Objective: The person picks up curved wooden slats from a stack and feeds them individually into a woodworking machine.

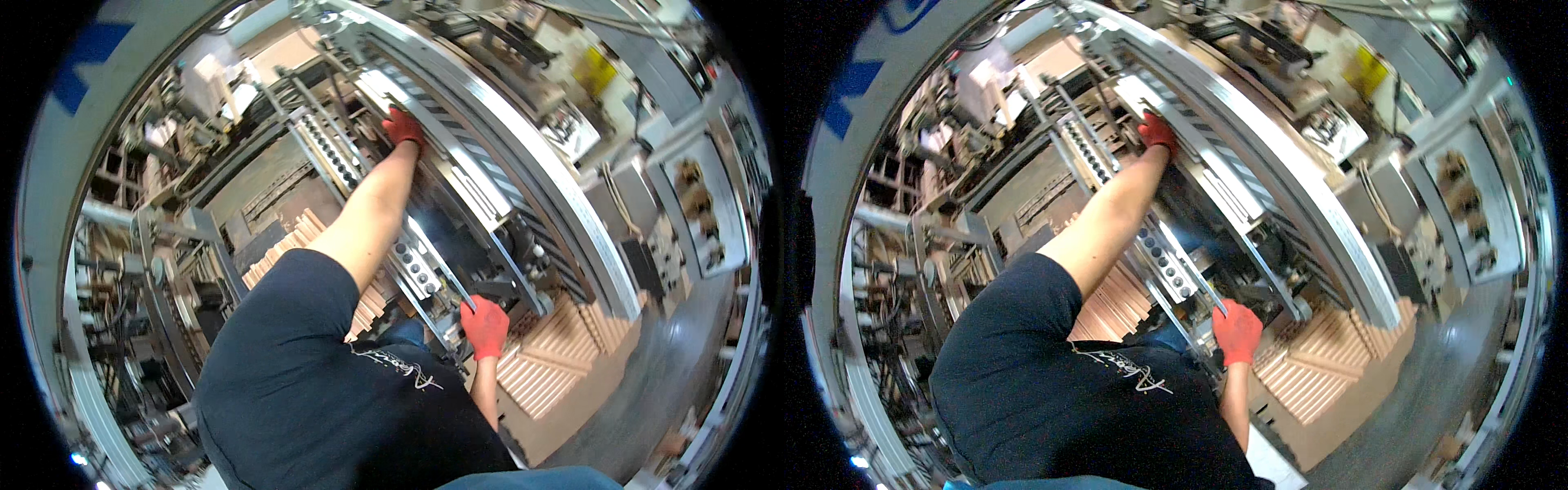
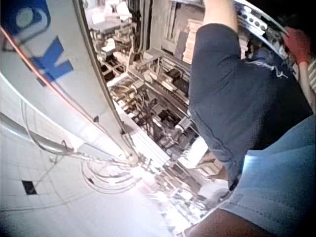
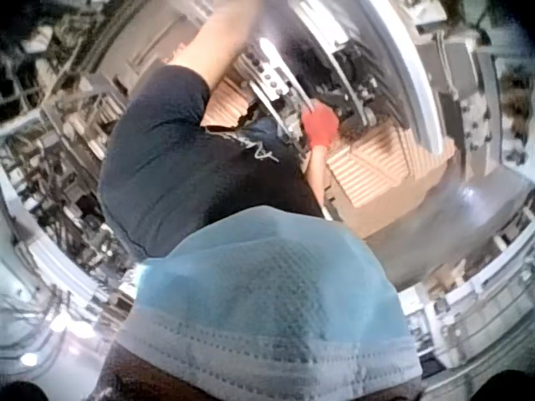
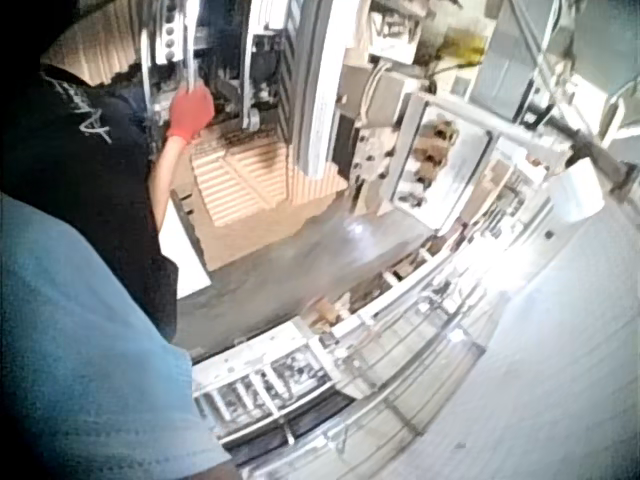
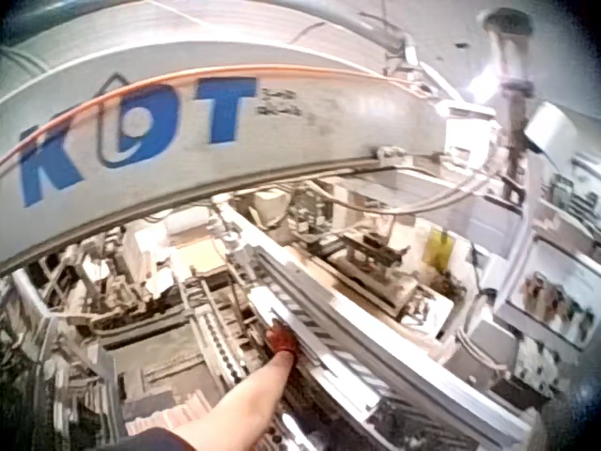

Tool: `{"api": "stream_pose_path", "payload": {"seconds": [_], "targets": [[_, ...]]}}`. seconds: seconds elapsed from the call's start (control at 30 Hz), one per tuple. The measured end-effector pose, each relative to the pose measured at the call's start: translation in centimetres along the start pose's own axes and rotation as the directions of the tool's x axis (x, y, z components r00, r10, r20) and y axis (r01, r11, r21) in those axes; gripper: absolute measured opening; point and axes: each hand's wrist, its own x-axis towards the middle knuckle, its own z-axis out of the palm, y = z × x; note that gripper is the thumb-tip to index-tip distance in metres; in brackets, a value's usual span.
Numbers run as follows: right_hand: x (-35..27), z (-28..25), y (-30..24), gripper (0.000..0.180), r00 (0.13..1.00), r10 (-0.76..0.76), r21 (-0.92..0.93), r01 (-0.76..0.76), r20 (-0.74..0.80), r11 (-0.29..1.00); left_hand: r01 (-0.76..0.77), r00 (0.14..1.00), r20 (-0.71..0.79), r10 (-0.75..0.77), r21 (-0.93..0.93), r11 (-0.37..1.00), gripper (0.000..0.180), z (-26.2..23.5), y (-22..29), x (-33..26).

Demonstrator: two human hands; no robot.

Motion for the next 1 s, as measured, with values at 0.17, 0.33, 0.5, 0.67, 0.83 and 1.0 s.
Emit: {"api": "stream_pose_path", "payload": {"seconds": [0.17,0.33,0.5,0.67,0.83,1.0], "targets": [[-0.5,0.8,0.7,0.022,0.998,0.002,-0.029,-0.004,-0.066,1.000,0.033,0.998,-0.047,-0.034,-0.022,0.999,0.072,1.2,-0.7,0.5],[0.7,0.1,4.2,0.026,0.953,0.301,-0.010,-0.302,-0.031,0.953,-0.024,0.880,0.475,-0.018,0.084,0.996,0.073,6.2,-2.3,-5.5],[-1.7,2.3,1.4,0.024,0.971,0.117,0.143,-0.088,-0.207,0.986,-0.158,0.379,0.925,-0.019,0.085,0.984,0.071,4.4,-5.2,-22.0],[1.7,3.7,2.1,0.023,0.987,-0.059,-0.090,0.046,-0.149,0.995,-0.234,-0.026,0.980,-0.195,0.184,0.955,0.069,-1.4,-10.8,-38.3],[1.7,4.6,2.3,0.024,0.979,0.050,-0.089,-0.069,-0.197,0.994,-0.284,-0.242,0.897,-0.371,0.300,0.911,0.067,-6.5,-14.5,-43.7],[2.6,5.0,2.6,0.024,0.978,0.099,-0.080,-0.115,-0.181,0.990,-0.307,-0.325,0.839,-0.436,0.342,0.888,0.066,-8.8,-15.4,-45.6]]}}
